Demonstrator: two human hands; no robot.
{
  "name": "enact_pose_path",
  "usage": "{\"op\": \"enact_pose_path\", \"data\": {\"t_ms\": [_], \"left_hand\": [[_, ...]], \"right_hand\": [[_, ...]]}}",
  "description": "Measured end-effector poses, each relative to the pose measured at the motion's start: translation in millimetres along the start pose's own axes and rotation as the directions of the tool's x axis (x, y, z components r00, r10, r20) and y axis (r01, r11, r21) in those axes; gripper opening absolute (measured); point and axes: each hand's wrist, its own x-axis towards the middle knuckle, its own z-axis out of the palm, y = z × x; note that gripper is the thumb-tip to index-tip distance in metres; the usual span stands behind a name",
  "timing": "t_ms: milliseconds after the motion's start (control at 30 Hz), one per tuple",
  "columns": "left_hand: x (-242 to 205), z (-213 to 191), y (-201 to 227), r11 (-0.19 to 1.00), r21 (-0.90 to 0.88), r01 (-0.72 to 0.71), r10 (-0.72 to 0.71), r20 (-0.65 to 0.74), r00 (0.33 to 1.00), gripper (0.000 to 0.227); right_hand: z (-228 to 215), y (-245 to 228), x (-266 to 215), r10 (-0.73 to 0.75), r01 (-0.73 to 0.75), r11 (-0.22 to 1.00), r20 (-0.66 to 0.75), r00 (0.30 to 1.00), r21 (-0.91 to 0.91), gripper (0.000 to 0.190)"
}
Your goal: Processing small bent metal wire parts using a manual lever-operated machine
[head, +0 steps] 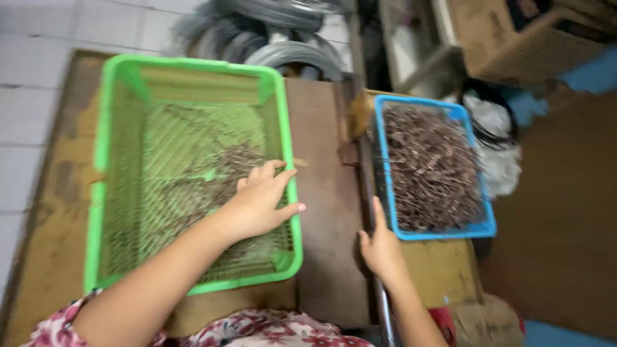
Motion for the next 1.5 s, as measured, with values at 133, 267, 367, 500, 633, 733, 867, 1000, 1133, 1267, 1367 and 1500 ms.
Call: {"op": "enact_pose_path", "data": {"t_ms": [133,267,367,500,633,733,867,1000,1133,1267,1367,1500], "left_hand": [[0.5,8.3,-36.1,0.995,0.016,0.103,-0.102,-0.040,0.994,0.078],[24.9,29.7,-78.7,0.957,0.087,0.278,-0.267,-0.117,0.957,0.080],[34.8,30.8,-90.0,0.929,0.114,0.353,-0.343,-0.098,0.934,0.085],[30.9,20.7,-80.9,0.911,0.190,0.366,-0.388,0.099,0.916,0.115],[43.0,39.6,-92.3,0.916,0.174,0.362,-0.378,0.070,0.923,0.115],[50.9,54.8,-101.5,0.912,0.202,0.356,-0.366,0.012,0.931,0.108],[50.2,54.6,-100.5,0.914,0.207,0.348,-0.351,-0.022,0.936,0.094],[44.4,43.5,-95.3,0.905,0.248,0.344,-0.360,0.022,0.933,0.086],[38.9,42.5,-99.6,0.931,0.243,0.273,-0.278,-0.013,0.960,0.085],[34.9,37.0,-97.9,0.930,0.259,0.260,-0.272,0.014,0.962,0.084],[37.4,37.5,-101.8,0.930,0.263,0.257,-0.270,0.012,0.963,0.086],[36.4,33.1,-97.4,0.932,0.262,0.250,-0.263,0.015,0.965,0.085]], "right_hand": [[9.4,10.5,8.1,0.008,-0.008,1.000,-0.006,1.000,0.009,0.093],[22.5,35.8,25.2,-0.013,0.014,1.000,-0.076,0.997,0.020,0.096],[22.9,37.3,27.4,-0.026,0.028,1.000,-0.101,0.995,0.015,0.096],[21.3,34.8,28.5,0.069,-0.072,0.997,-0.086,0.994,-0.026,0.096],[20.2,33.0,29.5,0.087,-0.091,0.995,-0.082,0.993,-0.046,0.095],[21.3,36.0,31.8,0.086,-0.092,0.994,-0.095,0.992,-0.062,0.095],[20.7,34.1,29.4,0.079,-0.082,0.996,-0.088,0.993,-0.031,0.093],[24.1,39.7,32.3,0.049,-0.047,0.999,-0.117,0.992,0.020,0.094],[12.9,13.9,16.1,0.127,-0.128,0.992,-0.072,0.989,-0.006,0.092],[12.9,15.1,17.3,0.120,-0.120,0.993,-0.063,0.991,0.008,0.092],[9.7,8.3,11.9,0.118,-0.118,0.993,-0.062,0.991,0.004,0.092],[12.7,11.2,14.9,0.117,-0.117,0.993,-0.079,0.990,0.009,0.092]]}}
